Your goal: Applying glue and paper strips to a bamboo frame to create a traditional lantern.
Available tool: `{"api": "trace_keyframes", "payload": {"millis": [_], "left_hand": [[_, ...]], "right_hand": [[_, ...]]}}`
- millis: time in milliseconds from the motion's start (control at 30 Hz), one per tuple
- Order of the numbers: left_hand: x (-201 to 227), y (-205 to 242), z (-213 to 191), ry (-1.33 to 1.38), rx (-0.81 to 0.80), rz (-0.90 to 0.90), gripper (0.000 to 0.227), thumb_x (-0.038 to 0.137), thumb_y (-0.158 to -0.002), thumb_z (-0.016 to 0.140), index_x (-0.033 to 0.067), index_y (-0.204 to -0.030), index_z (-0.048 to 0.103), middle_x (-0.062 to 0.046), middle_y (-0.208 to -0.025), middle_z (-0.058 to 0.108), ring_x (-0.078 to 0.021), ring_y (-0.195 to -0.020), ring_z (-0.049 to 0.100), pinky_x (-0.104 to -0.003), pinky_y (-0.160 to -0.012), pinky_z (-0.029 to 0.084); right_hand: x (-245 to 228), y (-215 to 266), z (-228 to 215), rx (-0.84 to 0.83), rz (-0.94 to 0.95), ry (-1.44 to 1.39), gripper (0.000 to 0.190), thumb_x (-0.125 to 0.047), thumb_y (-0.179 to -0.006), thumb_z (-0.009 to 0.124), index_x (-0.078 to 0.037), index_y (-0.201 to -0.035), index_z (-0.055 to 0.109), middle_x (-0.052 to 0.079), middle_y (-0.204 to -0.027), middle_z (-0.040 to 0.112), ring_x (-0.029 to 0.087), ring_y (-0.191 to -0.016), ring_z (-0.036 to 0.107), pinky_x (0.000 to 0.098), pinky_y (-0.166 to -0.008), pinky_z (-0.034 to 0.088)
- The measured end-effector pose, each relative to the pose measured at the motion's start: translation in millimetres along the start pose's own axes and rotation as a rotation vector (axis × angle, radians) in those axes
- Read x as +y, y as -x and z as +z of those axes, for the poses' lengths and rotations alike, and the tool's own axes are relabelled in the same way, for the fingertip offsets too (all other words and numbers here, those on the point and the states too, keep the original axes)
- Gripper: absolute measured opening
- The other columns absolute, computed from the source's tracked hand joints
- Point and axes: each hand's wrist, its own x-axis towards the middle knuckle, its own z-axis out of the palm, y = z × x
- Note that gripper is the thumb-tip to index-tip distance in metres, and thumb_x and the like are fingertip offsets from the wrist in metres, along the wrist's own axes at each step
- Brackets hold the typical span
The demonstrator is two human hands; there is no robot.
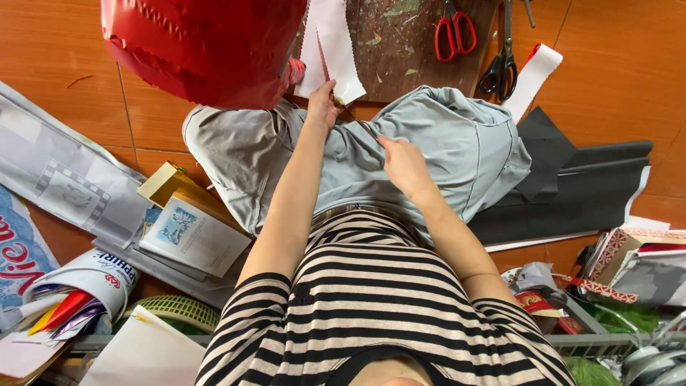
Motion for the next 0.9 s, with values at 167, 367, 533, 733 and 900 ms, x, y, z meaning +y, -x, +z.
{"api": "trace_keyframes", "payload": {"millis": [167,367,533,733,900], "left_hand": [[3.0,15.5,9.5,-0.085,-0.018,0.101,0.005,0.005,-0.091,0.059,0.0048,-0.094,0.062,-0.003,-0.076,0.057,-0.0151,-0.054,0.051,-0.049,-0.059,0.064],[13.1,35.9,29.2,-0.05,0.026,0.066,0.009,0.005,-0.094,0.053,0.0043,-0.102,0.058,-0.009,-0.09,0.067,-0.0248,-0.076,0.071,-0.055,-0.072,0.064],[2.4,17.9,13.8,-0.141,0.005,0.131,0.011,0.007,-0.099,0.058,0.004,-0.11,0.06,-0.008,-0.093,0.061,-0.0235,-0.077,0.062,-0.054,-0.07,0.057],[3.2,13.9,12.0,-0.091,-0.054,0.088,0.013,0.007,-0.096,0.054,0.0039,-0.108,0.059,-0.011,-0.098,0.066,-0.0272,-0.087,0.069,-0.058,-0.076,0.065],[17.5,42.7,27.8,-0.187,-0.059,0.054,0.017,0.012,-0.096,0.051,0.0089,-0.111,0.057,-0.009,-0.101,0.068,-0.0273,-0.091,0.071,-0.052,-0.07,0.061]], "right_hand": [[22.7,6.3,7.3,0.047,0.027,-0.01,0.038,0.001,-0.085,0.057,-0.005,-0.12,0.069,0.026,-0.095,0.071,0.047,-0.09,0.066,0.057,-0.078,0.051],[5.2,14.6,-4.7,0.107,0.004,-0.1,0.036,0.002,-0.089,0.053,-0.001,-0.121,0.068,0.028,-0.089,0.07,0.047,-0.086,0.067,0.0573,-0.078,0.051],[31.7,13.7,20.6,0.066,-0.005,-0.019,0.036,0.002,-0.091,0.052,-0.003,-0.124,0.067,0.027,-0.092,0.07,0.047,-0.087,0.067,0.0576,-0.079,0.051],[16.1,-25.8,-1.0,0.155,-0.022,0.073,0.047,0.0,-0.088,0.055,-0.006,-0.134,0.061,0.025,-0.094,0.069,0.048,-0.084,0.066,0.0563,-0.073,0.052],[0.9,-101.0,28.3,0.248,-0.104,0.149,0.053,0.001,-0.087,0.056,-0.006,-0.139,0.059,0.023,-0.103,0.066,0.046,-0.084,0.068,0.0543,-0.071,0.055]]}}
